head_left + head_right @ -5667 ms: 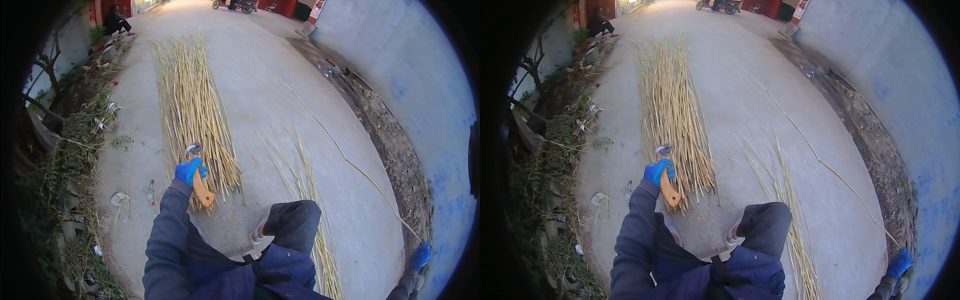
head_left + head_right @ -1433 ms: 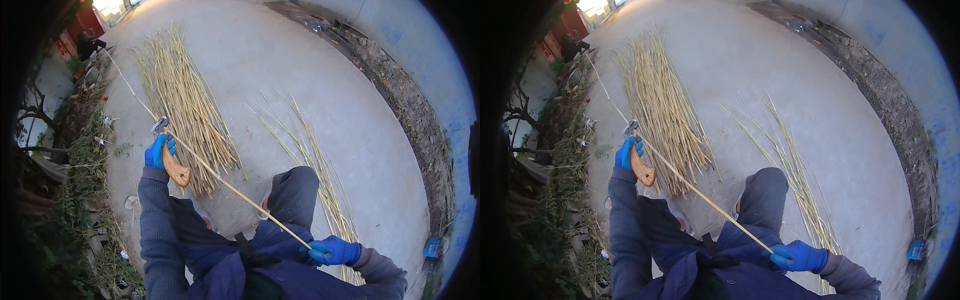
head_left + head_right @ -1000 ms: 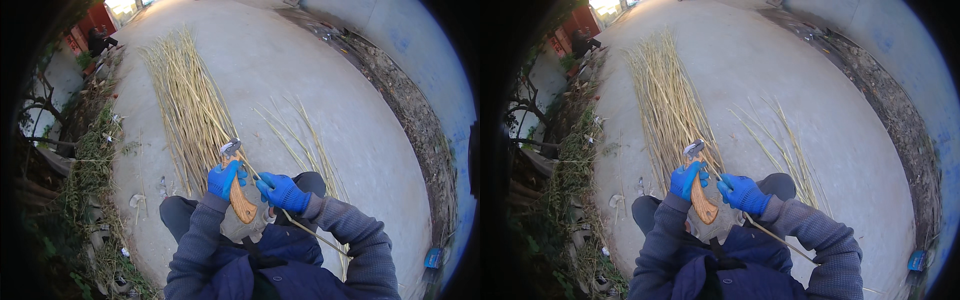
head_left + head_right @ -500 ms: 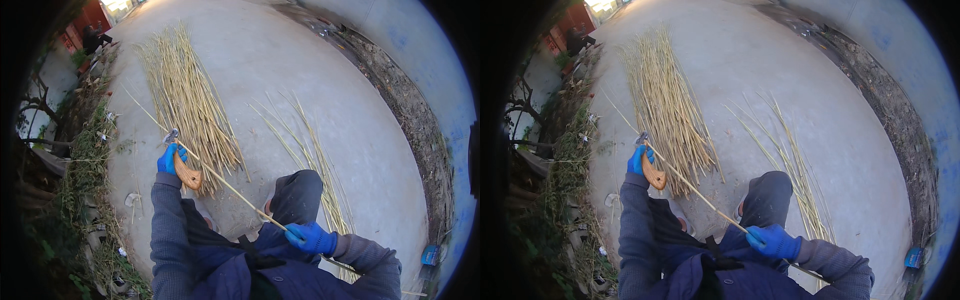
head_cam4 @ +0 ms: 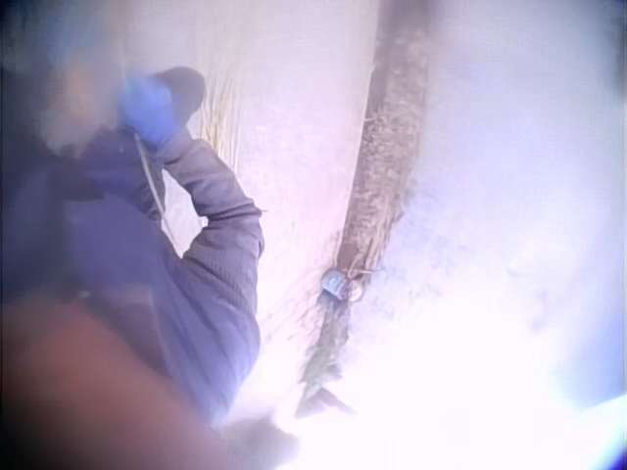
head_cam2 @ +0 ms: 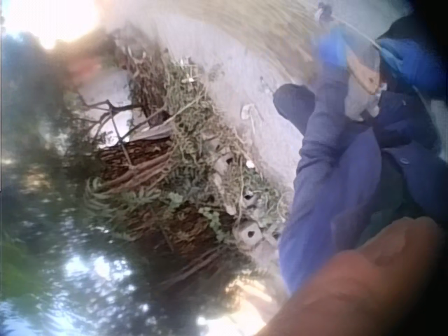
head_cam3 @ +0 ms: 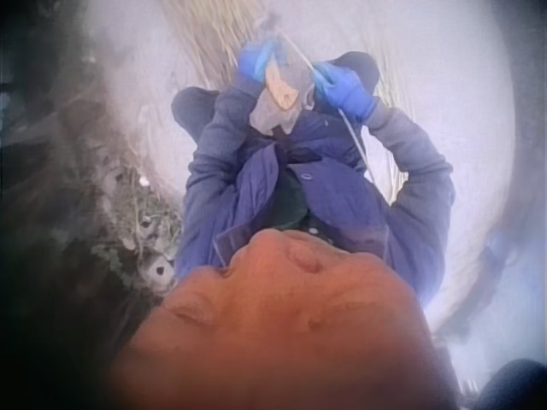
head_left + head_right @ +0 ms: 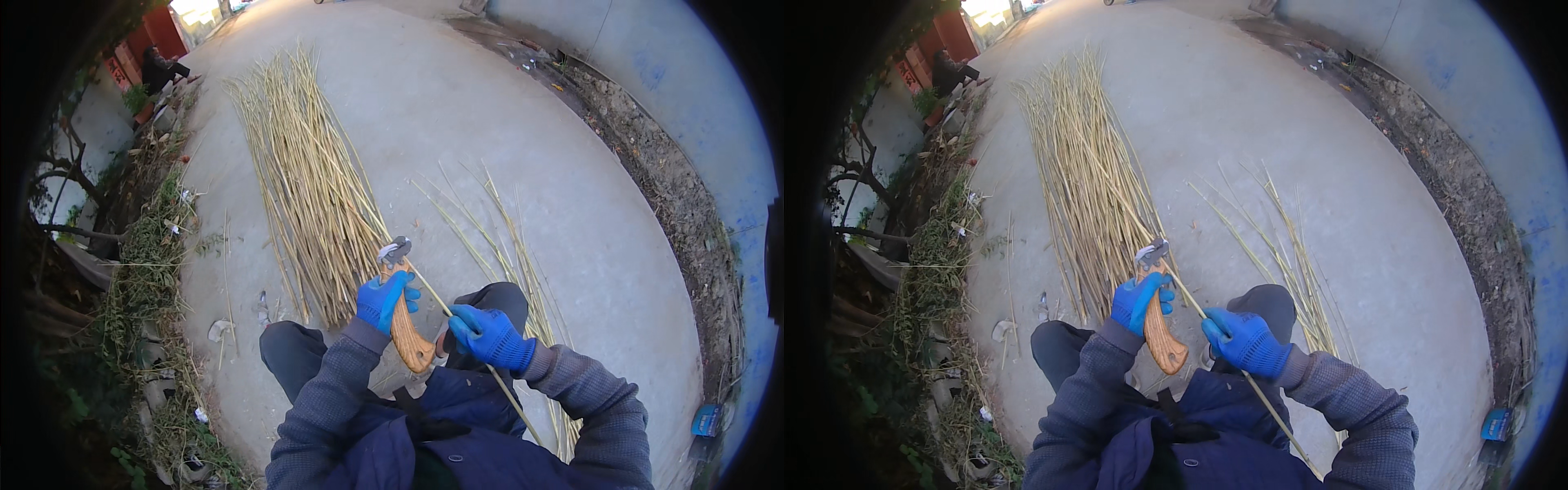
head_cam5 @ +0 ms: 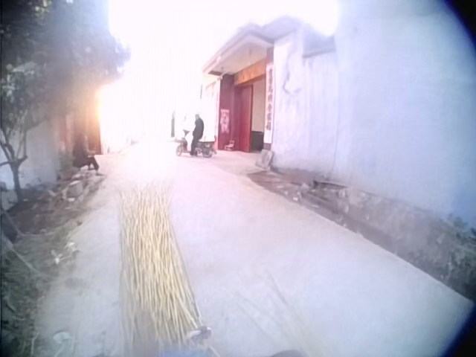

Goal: The person sits on the ground and uses pruning shears to strip and trim long, thin sticks one by one. They repeatedly pick up a stick, remove side branches or bark, and place the processed stick into a separate pile.

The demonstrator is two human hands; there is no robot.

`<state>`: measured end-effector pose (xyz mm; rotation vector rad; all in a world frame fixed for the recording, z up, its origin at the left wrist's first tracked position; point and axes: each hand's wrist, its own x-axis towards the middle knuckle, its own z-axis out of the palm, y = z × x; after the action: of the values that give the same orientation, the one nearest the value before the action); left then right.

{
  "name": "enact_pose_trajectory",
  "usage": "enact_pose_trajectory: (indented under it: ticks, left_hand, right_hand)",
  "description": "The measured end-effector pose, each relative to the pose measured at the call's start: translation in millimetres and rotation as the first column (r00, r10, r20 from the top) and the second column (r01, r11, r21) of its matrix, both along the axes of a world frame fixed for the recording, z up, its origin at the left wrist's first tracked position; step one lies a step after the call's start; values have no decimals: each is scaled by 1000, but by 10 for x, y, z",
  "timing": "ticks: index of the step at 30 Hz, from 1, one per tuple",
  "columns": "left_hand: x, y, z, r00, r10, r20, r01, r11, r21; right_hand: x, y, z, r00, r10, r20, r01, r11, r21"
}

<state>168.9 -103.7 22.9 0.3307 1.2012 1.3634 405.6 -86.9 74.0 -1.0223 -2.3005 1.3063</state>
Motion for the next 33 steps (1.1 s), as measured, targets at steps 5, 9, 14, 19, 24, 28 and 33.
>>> enact_pose_trajectory:
  ticks: [5,9,14,19,24,28,33]
  left_hand:
    - [17,-131,-208,998,-54,-26,53,997,-51]
    - [-1225,103,-349,950,301,-85,-302,953,4]
    - [-3100,-94,-496,821,483,-304,-479,873,92]
    - [-4479,-594,-487,698,652,-295,-623,757,199]
    - [-5118,-1003,-380,632,739,-233,-722,671,168]
    - [-4635,-923,-471,783,531,-324,-494,848,194]
    - [-3292,-499,-509,919,292,-264,-282,957,73]
  right_hand:
    - [51,-68,-180,985,93,143,-125,964,233]
    - [511,-441,145,968,200,149,-178,973,-147]
    - [1341,-853,394,949,263,175,-289,947,143]
    - [1888,-1034,444,927,137,350,-268,893,361]
    - [2127,-949,431,909,-38,414,-177,866,468]
    - [2202,-639,332,891,-191,412,-44,866,497]
    - [2372,-284,119,848,-289,444,11,848,530]
